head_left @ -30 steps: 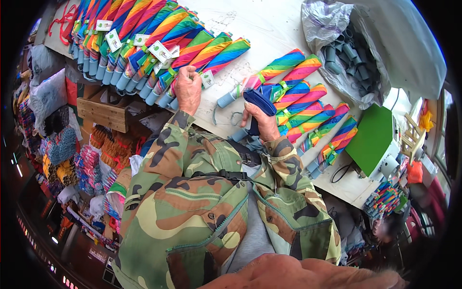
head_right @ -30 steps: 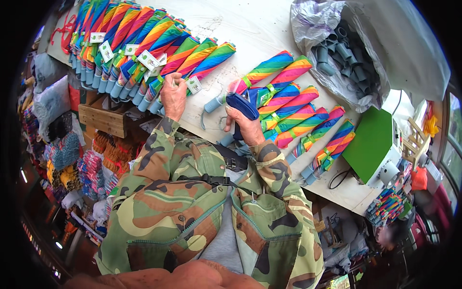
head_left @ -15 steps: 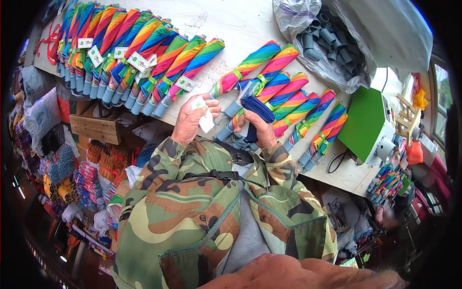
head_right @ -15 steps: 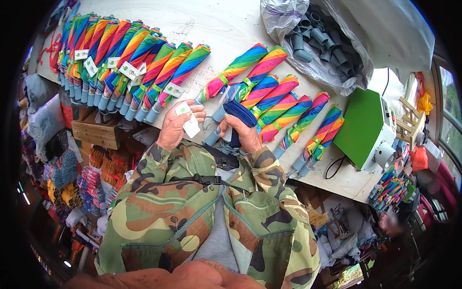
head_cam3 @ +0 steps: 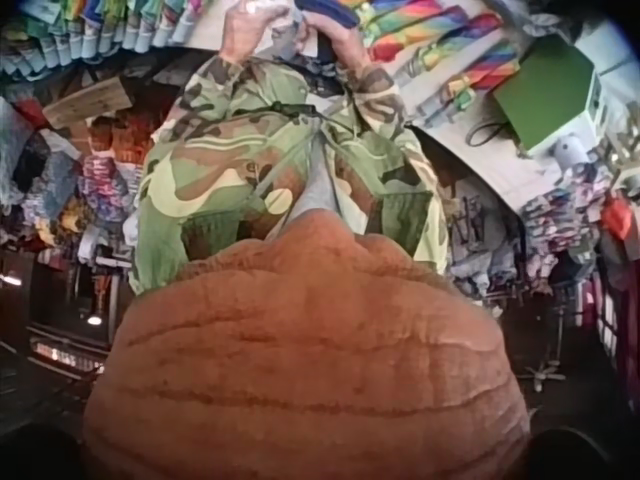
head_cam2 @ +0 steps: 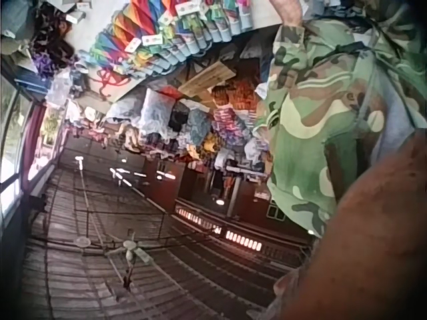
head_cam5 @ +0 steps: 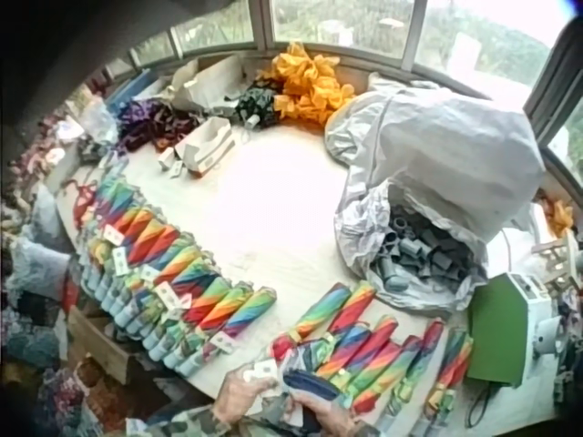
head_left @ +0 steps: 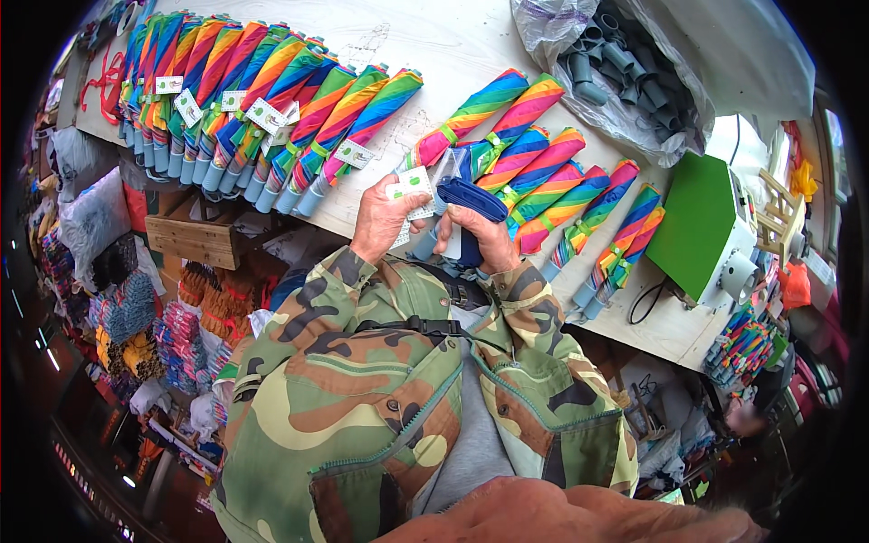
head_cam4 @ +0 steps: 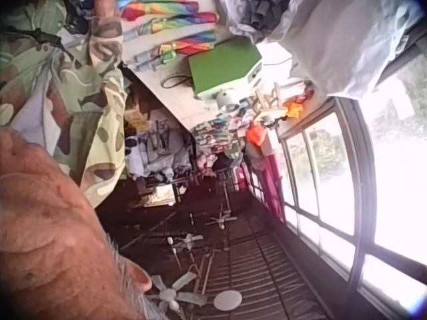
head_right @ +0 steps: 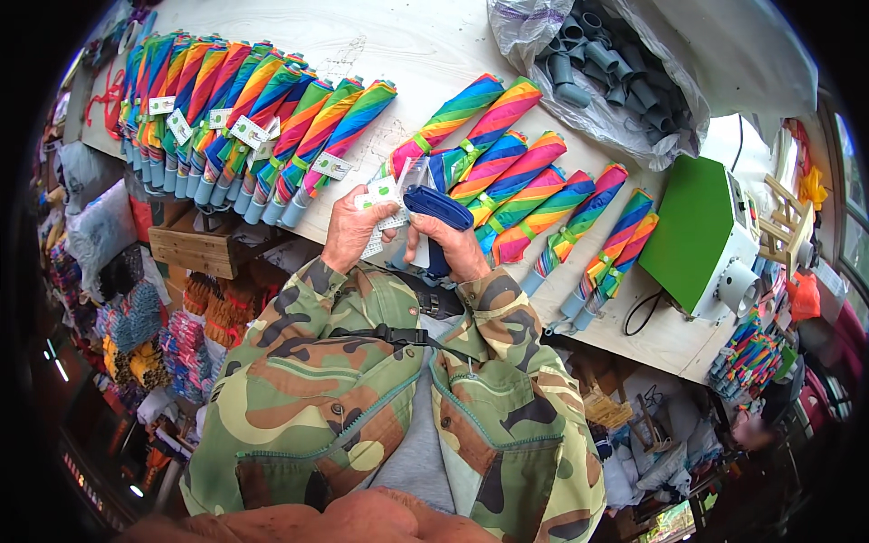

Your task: Packaging and assembling colorful fabric products at a manufacturing workstation.

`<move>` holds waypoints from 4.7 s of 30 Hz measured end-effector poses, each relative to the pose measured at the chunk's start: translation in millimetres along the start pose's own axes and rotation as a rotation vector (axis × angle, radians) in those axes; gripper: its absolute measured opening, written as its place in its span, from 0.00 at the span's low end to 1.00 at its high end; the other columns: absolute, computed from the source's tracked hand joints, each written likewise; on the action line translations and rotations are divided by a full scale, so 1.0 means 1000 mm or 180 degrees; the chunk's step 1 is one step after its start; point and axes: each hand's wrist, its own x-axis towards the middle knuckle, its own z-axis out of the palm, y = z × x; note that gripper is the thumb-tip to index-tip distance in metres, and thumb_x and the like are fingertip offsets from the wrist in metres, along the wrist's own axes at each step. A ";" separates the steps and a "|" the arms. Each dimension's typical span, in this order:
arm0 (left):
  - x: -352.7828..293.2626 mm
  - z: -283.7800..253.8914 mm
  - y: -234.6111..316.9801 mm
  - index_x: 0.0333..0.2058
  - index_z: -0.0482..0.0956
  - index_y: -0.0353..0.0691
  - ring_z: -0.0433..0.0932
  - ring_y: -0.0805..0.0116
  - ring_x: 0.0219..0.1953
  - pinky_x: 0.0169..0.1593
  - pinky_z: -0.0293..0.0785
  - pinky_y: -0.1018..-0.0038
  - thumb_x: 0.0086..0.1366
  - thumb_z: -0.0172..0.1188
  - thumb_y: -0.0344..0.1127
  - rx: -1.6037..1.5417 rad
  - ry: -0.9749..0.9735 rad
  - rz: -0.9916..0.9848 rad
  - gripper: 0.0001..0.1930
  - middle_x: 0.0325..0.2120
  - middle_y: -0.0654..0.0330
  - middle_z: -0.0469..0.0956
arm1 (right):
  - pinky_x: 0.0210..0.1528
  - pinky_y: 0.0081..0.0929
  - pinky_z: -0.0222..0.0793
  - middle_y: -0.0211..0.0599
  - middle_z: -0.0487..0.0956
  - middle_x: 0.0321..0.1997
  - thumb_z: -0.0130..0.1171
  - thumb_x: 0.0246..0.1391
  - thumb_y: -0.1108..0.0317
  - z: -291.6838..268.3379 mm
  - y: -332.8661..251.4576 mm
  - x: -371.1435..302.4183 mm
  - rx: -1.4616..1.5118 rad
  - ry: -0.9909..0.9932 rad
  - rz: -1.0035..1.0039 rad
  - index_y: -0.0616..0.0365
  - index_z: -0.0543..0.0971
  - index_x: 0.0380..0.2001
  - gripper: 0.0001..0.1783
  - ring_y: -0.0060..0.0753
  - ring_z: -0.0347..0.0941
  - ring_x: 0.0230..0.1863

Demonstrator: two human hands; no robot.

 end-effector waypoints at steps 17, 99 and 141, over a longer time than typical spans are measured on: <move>0.005 -0.007 -0.001 0.45 0.84 0.35 0.81 0.82 0.27 0.25 0.76 0.82 0.67 0.77 0.38 0.0831 -0.0055 0.0164 0.15 0.31 0.65 0.85 | 0.36 0.29 0.80 0.37 0.82 0.31 0.63 0.71 0.57 0.003 0.002 0.006 0.0010 -0.0067 0.0025 0.63 0.80 0.49 0.18 0.33 0.83 0.30; 0.082 -0.020 -0.018 0.50 0.77 0.37 0.80 0.72 0.36 0.44 0.79 0.72 0.64 0.64 0.25 0.0815 0.1244 0.1292 0.16 0.34 0.61 0.82 | 0.19 0.23 0.68 0.27 0.80 0.24 0.72 0.65 0.54 0.014 0.022 0.088 -0.0940 0.0684 0.0245 0.59 0.84 0.43 0.18 0.21 0.75 0.18; 0.004 -0.042 -0.001 0.62 0.75 0.31 0.89 0.62 0.45 0.41 0.90 0.71 0.79 0.63 0.38 -0.0149 -0.0099 -0.0069 0.21 0.50 0.48 0.85 | 0.36 0.26 0.77 0.35 0.82 0.30 0.66 0.70 0.57 0.022 0.002 0.021 -0.0223 0.0012 -0.0052 0.62 0.79 0.55 0.21 0.29 0.81 0.29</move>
